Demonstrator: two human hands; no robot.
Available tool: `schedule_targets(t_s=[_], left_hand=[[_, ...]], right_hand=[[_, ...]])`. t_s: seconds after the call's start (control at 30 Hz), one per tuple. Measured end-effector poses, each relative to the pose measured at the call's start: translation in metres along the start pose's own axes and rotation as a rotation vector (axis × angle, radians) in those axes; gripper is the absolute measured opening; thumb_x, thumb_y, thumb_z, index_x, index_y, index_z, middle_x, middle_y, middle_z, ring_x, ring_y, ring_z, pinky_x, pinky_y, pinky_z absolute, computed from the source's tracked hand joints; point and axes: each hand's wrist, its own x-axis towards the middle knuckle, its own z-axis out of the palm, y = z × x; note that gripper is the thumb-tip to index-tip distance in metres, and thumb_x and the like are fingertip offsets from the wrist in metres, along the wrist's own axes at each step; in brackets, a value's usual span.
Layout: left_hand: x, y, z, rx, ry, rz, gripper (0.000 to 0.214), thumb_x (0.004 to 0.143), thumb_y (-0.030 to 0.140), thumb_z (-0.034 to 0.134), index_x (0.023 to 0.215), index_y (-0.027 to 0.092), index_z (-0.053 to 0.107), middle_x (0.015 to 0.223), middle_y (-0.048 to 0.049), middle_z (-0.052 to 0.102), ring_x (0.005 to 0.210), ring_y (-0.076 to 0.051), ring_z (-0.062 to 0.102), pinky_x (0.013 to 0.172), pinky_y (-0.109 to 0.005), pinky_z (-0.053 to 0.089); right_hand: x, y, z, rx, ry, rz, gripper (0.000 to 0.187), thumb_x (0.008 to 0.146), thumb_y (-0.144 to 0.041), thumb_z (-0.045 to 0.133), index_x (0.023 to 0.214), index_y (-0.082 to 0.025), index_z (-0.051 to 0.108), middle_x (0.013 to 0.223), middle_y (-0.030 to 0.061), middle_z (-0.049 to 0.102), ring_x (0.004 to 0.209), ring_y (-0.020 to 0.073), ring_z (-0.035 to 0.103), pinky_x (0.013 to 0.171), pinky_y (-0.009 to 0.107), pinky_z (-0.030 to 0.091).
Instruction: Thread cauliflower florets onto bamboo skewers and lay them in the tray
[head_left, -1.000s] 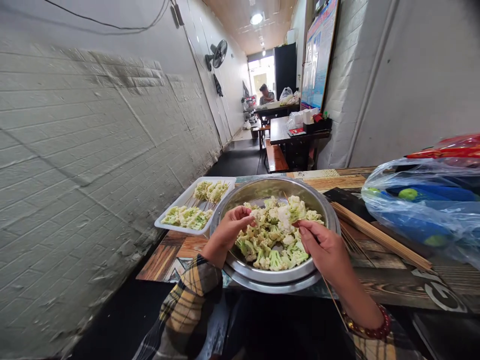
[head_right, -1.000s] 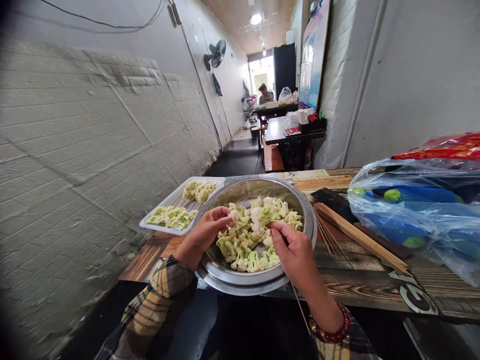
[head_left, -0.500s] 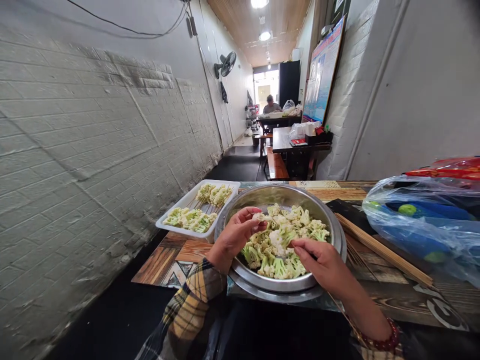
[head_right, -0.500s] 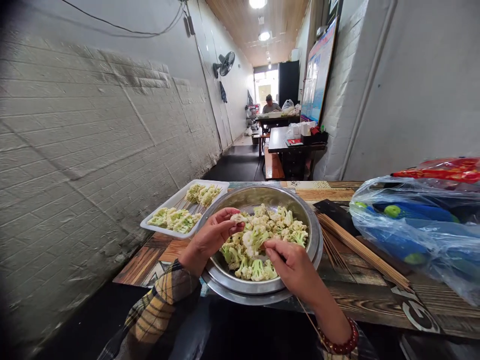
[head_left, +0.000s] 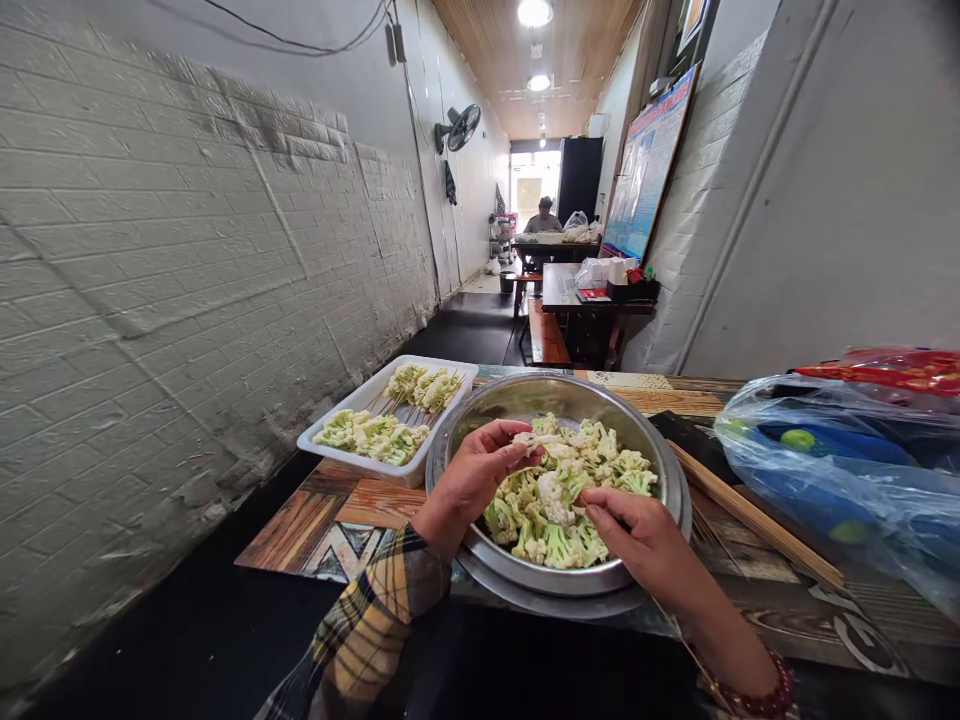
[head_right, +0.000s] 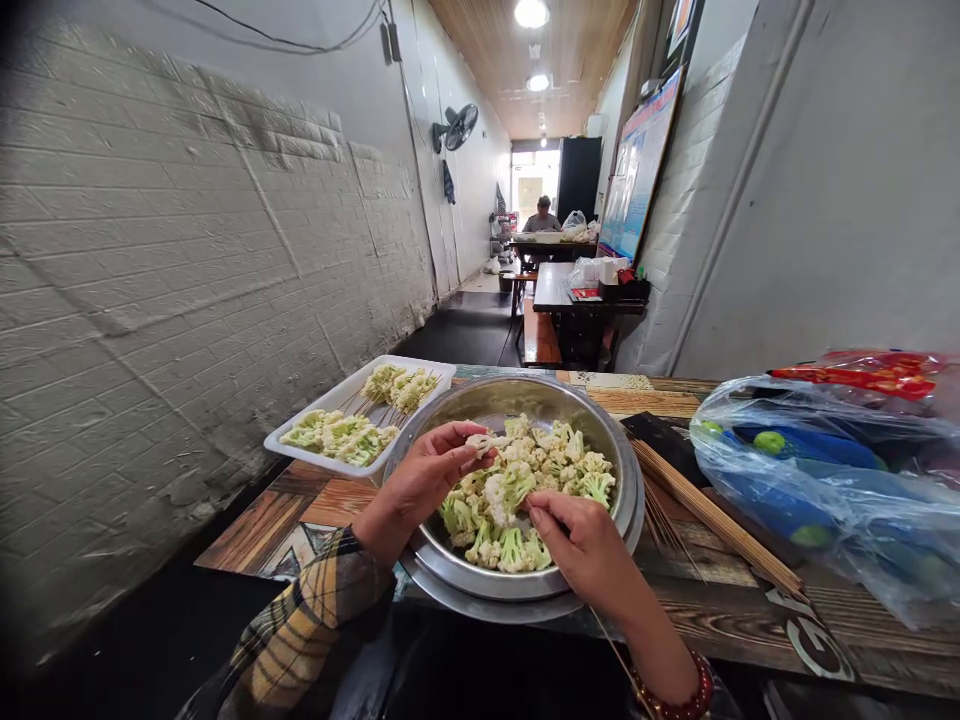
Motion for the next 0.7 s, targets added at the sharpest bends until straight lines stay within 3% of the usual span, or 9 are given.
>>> schedule_targets(t_s=[0.23, 0.47, 0.7], left_hand=[[-0.0006, -0.0009, -0.0027, 0.012, 0.005, 0.022, 0.025, 0.068, 0.021, 0.075, 0.092, 0.015, 0.067, 0.088, -0.0051, 0.069, 0.083, -0.016, 0.064, 0.089, -0.035, 0.046], [-0.0013, -0.0017, -0.0023, 0.160, 0.002, 0.119, 0.025, 0.066, 0.017, 0.075, 0.090, 0.016, 0.068, 0.094, -0.0043, 0.065, 0.090, -0.015, 0.058, 0.084, -0.028, 0.042], [-0.0013, -0.0028, -0.0021, 0.262, 0.022, 0.136, 0.021, 0.066, 0.018, 0.075, 0.086, 0.018, 0.067, 0.086, -0.0003, 0.062, 0.081, -0.012, 0.056, 0.075, -0.024, 0.041]], right_hand=[[0.0003, 0.0021, 0.0013, -0.021, 0.016, 0.009, 0.030, 0.093, -0.030, 0.042, 0.094, -0.019, 0.069, 0.091, 0.0053, 0.072, 0.083, 0.0197, 0.066, 0.070, 0.028, 0.050], [0.0006, -0.0002, 0.0016, -0.015, 0.041, 0.025, 0.029, 0.092, -0.031, 0.042, 0.093, -0.018, 0.069, 0.087, 0.0046, 0.072, 0.081, 0.0194, 0.067, 0.069, 0.027, 0.050], [0.0012, 0.0012, 0.0011, -0.021, 0.020, 0.021, 0.030, 0.092, -0.030, 0.041, 0.092, -0.018, 0.069, 0.086, 0.0049, 0.072, 0.079, 0.0187, 0.066, 0.067, 0.027, 0.049]])
